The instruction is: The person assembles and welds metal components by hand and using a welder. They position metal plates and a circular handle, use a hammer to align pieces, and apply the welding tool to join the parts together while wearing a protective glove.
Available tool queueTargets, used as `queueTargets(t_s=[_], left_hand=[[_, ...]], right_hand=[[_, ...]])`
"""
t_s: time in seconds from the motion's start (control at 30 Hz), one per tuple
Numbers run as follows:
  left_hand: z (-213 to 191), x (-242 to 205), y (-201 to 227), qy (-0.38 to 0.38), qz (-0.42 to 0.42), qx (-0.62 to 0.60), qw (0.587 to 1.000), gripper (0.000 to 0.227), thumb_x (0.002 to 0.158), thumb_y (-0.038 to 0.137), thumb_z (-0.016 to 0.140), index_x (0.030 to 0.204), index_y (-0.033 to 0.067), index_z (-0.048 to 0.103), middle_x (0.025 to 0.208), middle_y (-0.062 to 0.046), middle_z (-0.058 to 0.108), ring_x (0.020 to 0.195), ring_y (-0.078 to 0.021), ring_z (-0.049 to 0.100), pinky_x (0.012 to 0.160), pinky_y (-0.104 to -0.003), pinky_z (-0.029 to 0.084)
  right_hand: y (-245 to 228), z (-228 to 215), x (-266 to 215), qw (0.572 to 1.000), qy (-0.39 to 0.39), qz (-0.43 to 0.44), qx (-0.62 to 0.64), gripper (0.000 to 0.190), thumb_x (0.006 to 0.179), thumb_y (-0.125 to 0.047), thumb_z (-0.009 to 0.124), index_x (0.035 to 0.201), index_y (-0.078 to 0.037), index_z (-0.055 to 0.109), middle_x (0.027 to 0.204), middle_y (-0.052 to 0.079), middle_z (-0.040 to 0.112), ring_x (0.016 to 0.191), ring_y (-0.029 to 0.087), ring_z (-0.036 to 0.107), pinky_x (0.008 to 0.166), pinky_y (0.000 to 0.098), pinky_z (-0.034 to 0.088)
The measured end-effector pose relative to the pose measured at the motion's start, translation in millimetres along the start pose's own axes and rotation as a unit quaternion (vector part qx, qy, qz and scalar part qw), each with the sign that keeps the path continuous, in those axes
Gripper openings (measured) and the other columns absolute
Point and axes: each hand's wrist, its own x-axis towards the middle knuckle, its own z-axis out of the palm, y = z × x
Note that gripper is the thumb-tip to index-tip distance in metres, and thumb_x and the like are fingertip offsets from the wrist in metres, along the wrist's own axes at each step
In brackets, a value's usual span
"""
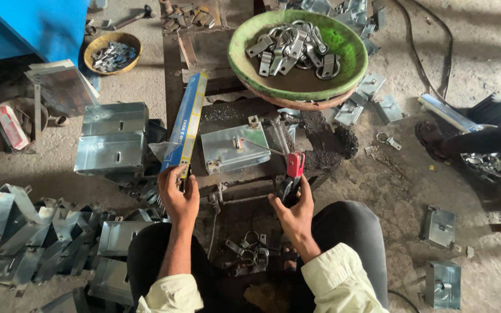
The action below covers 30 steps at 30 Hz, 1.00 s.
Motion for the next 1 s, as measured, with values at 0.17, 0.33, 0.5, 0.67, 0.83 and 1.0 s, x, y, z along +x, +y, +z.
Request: queueTargets(t_s=[0.17, 0.33, 0.5, 0.67, 0.83, 1.0], left_hand=[[1.9, -0.5, 4.6, -0.008, -0.001, 0.003, 1.000, 0.030, 0.089, 0.002, 0.073, 0.118, 0.0097, 0.068, 0.122, -0.011, 0.058, 0.112, -0.0276, 0.061, 0.087, -0.036, 0.054], [0.8, -0.3, 10.0, -0.015, 0.002, -0.001, 1.000, 0.028, 0.089, 0.002, 0.073, 0.116, 0.0100, 0.069, 0.122, -0.010, 0.059, 0.114, -0.0270, 0.060, 0.085, -0.035, 0.053], [-0.9, 1.5, 7.7, -0.016, 0.015, 0.002, 1.000, 0.028, 0.089, 0.002, 0.072, 0.115, 0.0097, 0.070, 0.121, -0.008, 0.061, 0.113, -0.0248, 0.060, 0.084, -0.035, 0.052], [-0.8, 1.2, 7.9, -0.020, 0.013, -0.003, 1.000, 0.027, 0.089, 0.002, 0.072, 0.115, 0.0095, 0.070, 0.121, -0.008, 0.061, 0.113, -0.0250, 0.060, 0.084, -0.035, 0.053], [-1.7, 1.7, 11.5, -0.026, 0.011, 0.006, 1.000, 0.027, 0.088, 0.002, 0.072, 0.114, 0.0094, 0.071, 0.121, -0.008, 0.061, 0.114, -0.0260, 0.060, 0.083, -0.035, 0.053], [-2.2, 2.9, 12.2, -0.025, 0.008, 0.000, 1.000, 0.026, 0.090, 0.003, 0.072, 0.114, 0.0104, 0.071, 0.122, -0.006, 0.061, 0.115, -0.0246, 0.060, 0.084, -0.035, 0.054]], right_hand=[[7.1, -2.0, 1.9, 1.000, -0.004, 0.016, 0.004, 0.077, 0.076, -0.005, 0.084, 0.144, 0.002, 0.048, 0.103, 0.005, 0.067, 0.087, 0.011, 0.064, 0.077, 0.0254, 0.054], [8.0, -2.9, 6.0, 1.000, -0.016, 0.016, 0.021, 0.078, 0.077, -0.004, 0.084, 0.145, 0.003, 0.047, 0.105, 0.006, 0.067, 0.089, 0.011, 0.065, 0.078, 0.0258, 0.055], [-1.6, -1.6, 5.1, 0.994, -0.019, 0.089, 0.061, 0.079, 0.075, -0.005, 0.081, 0.146, 0.000, 0.045, 0.098, 0.006, 0.068, 0.082, 0.014, 0.069, 0.073, 0.0276, 0.058], [-8.7, -9.7, 9.9, 0.997, -0.021, 0.075, 0.027, 0.064, 0.076, -0.005, 0.083, 0.134, 0.002, 0.058, 0.098, 0.003, 0.065, 0.086, 0.011, 0.064, 0.076, 0.0264, 0.055], [-2.1, -19.0, 20.4, 0.994, -0.043, 0.065, 0.076, 0.042, 0.078, -0.004, 0.083, 0.116, 0.003, 0.065, 0.094, 0.002, 0.062, 0.084, 0.011, 0.060, 0.075, 0.0258, 0.053], [-0.1, -20.4, 24.3, 0.980, -0.039, 0.139, 0.134, 0.042, 0.073, -0.004, 0.081, 0.111, -0.001, 0.064, 0.089, 0.001, 0.060, 0.073, 0.010, 0.058, 0.064, 0.0268, 0.049]])
